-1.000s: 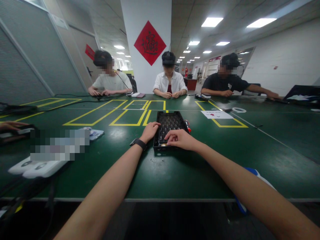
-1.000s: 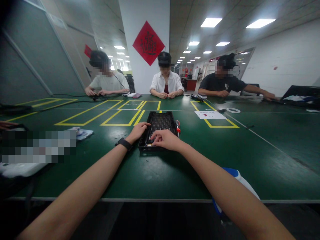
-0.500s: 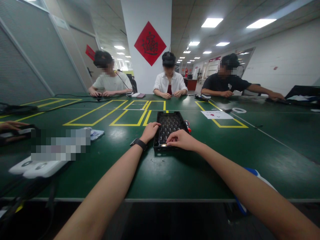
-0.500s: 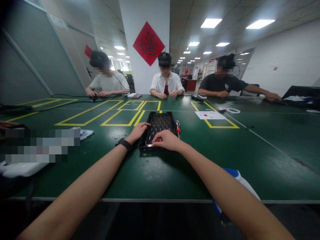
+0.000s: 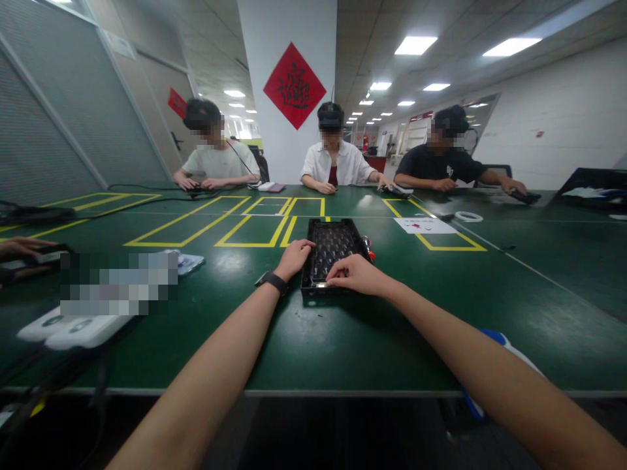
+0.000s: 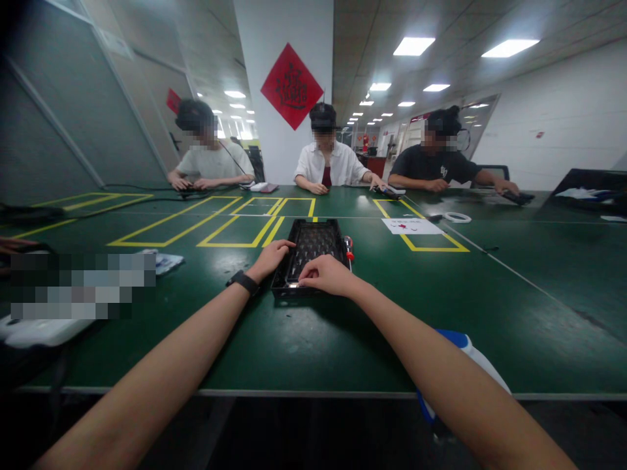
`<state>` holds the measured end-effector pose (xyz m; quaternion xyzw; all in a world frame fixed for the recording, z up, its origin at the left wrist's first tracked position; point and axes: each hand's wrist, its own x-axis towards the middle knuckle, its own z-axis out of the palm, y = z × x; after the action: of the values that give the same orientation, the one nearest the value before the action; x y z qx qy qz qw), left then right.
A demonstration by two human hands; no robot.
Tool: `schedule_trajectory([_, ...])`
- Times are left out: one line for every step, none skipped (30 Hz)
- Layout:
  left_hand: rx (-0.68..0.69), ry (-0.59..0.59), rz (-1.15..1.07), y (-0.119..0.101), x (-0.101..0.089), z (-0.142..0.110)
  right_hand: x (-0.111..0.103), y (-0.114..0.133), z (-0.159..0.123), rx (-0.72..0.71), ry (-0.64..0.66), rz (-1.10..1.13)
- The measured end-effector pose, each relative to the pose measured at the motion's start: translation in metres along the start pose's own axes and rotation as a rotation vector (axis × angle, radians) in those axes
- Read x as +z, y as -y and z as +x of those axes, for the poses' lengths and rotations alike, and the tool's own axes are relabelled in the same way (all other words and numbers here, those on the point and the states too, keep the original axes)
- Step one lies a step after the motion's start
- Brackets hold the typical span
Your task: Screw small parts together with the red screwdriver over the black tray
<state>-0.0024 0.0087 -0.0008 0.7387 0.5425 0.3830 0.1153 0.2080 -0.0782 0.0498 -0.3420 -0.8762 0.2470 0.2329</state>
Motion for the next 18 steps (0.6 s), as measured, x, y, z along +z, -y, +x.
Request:
schedule_trajectory([0.003, -0.001, -0.002, 0.000, 0.000, 0.000, 0.000, 0.000, 0.000, 0.000, -0.002, 0.005])
schedule_trajectory([0.005, 0.000, -0.002, 0.000, 0.000, 0.000, 0.000, -0.001, 0.000, 0.001, -0.005, 0.011])
schedule_trajectory([0.003, 0.000, -0.001, 0.000, 0.000, 0.000, 0.000, -0.001, 0.000, 0.002, -0.007, 0.017])
schedule_trajectory([-0.001, 0.002, 0.002, 0.000, 0.000, 0.000, 0.000, 0.000, 0.000, 0.005, -0.008, 0.022])
schedule_trajectory([-0.005, 0.005, 0.005, -0.001, -0.001, 0.000, 0.001, 0.000, 0.000, 0.009, -0.010, 0.027])
schedule_trajectory([-0.008, 0.008, 0.008, -0.001, -0.001, 0.000, 0.001, 0.002, 0.000, 0.014, -0.017, 0.034])
schedule_trajectory([-0.009, 0.013, 0.011, -0.002, -0.001, 0.000, 0.001, 0.003, 0.000, 0.020, -0.032, 0.045])
schedule_trajectory([-0.007, 0.015, 0.014, -0.002, -0.002, 0.000, 0.000, 0.004, 0.000, 0.026, -0.058, 0.068])
schedule_trajectory([-0.003, 0.017, 0.015, -0.002, -0.002, 0.000, -0.001, 0.006, 0.000, 0.033, -0.093, 0.102])
schedule_trajectory([0.000, 0.019, 0.015, -0.002, -0.002, 0.000, -0.002, 0.006, 0.001, 0.042, -0.137, 0.146])
schedule_trajectory([0.003, 0.020, 0.016, -0.002, -0.002, 0.000, -0.004, 0.006, 0.002, 0.056, -0.187, 0.189])
schedule_trajectory([0.005, 0.022, 0.017, -0.002, -0.002, 0.001, -0.007, 0.006, 0.004, 0.076, -0.236, 0.221])
schedule_trajectory([0.004, 0.026, 0.020, -0.003, -0.001, 0.001, -0.010, 0.004, 0.007, 0.102, -0.279, 0.235])
schedule_trajectory([-0.001, 0.030, 0.024, -0.003, 0.000, 0.002, -0.013, 0.001, 0.011, 0.132, -0.306, 0.217])
schedule_trajectory([-0.009, 0.032, 0.028, -0.004, 0.001, 0.002, -0.016, -0.002, 0.015, 0.162, -0.314, 0.166])
schedule_trajectory([-0.016, 0.032, 0.031, -0.005, 0.002, 0.003, -0.018, -0.006, 0.019, 0.189, -0.301, 0.087])
schedule_trajectory([-0.023, 0.031, 0.033, -0.006, 0.003, 0.003, -0.020, -0.010, 0.024, 0.212, -0.269, -0.012])
schedule_trajectory([-0.031, 0.028, 0.032, -0.007, 0.004, 0.003, -0.020, -0.013, 0.029, 0.233, -0.236, -0.119])
